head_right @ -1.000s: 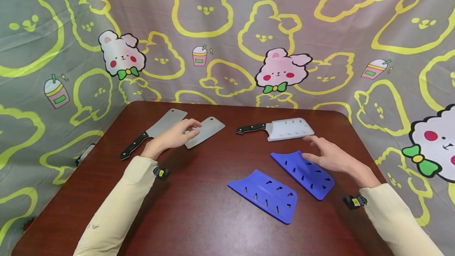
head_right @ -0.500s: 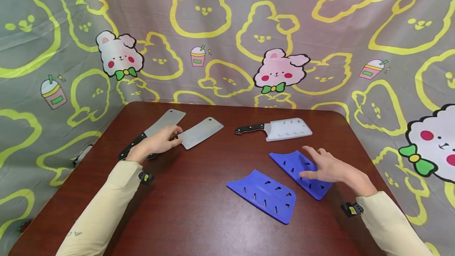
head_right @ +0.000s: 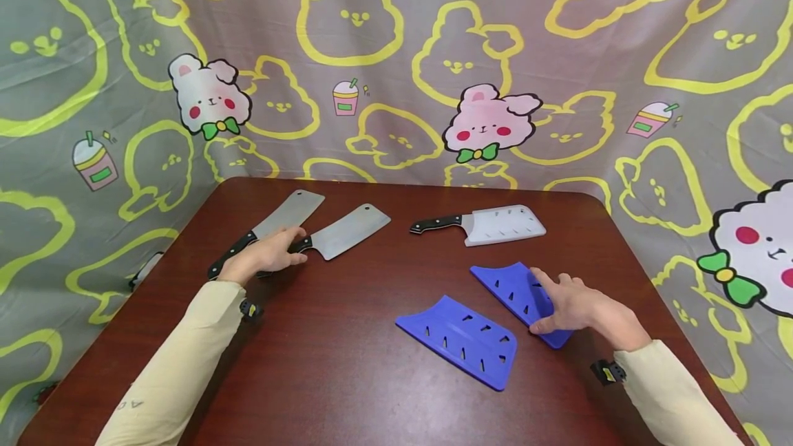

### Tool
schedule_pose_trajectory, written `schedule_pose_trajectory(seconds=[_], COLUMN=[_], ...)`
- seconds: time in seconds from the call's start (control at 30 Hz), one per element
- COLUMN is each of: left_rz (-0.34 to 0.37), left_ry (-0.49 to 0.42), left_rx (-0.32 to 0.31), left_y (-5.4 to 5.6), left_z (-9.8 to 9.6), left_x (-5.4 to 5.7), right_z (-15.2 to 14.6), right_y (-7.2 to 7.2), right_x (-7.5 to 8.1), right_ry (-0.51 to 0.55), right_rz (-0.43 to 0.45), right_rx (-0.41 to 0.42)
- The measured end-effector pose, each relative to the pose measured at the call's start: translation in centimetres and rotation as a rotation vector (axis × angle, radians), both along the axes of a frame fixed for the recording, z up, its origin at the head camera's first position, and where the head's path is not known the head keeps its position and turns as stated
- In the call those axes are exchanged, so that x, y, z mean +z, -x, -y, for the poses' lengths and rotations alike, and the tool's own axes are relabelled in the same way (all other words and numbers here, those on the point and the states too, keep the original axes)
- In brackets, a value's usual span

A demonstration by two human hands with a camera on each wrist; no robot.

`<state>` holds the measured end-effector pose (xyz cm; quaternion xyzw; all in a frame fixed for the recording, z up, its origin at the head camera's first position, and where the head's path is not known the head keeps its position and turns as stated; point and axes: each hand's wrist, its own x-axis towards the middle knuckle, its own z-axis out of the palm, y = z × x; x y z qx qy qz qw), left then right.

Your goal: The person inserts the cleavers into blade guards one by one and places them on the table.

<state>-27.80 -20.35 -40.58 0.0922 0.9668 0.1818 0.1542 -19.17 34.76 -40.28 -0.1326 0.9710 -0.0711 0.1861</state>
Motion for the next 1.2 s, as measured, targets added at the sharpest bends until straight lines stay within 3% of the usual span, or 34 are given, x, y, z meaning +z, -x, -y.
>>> schedule_pose_trajectory(seconds=[0.33,0.77,1.2], left_rz=[0.007,-0.002,0.053], left_ry=[0.054,0.128,0.111], left_rx=[0.018,-0.036,-0.044], left_y=[0.2,0.6,0.7], left_z=[0.0,0.0,-0.1], left_x=[-0.8,-0.6,-0.6], right_z=[-0.7,-0.8,-0.4], right_y=[0.5,1.8,2.3], right_x=[-0.5,0.5,2.0], right_ry=[0.03,0.072,0.217], right_rz=[-0.041,-0.128,-0.075], right_rx=[-0.031,-0.053,0.08])
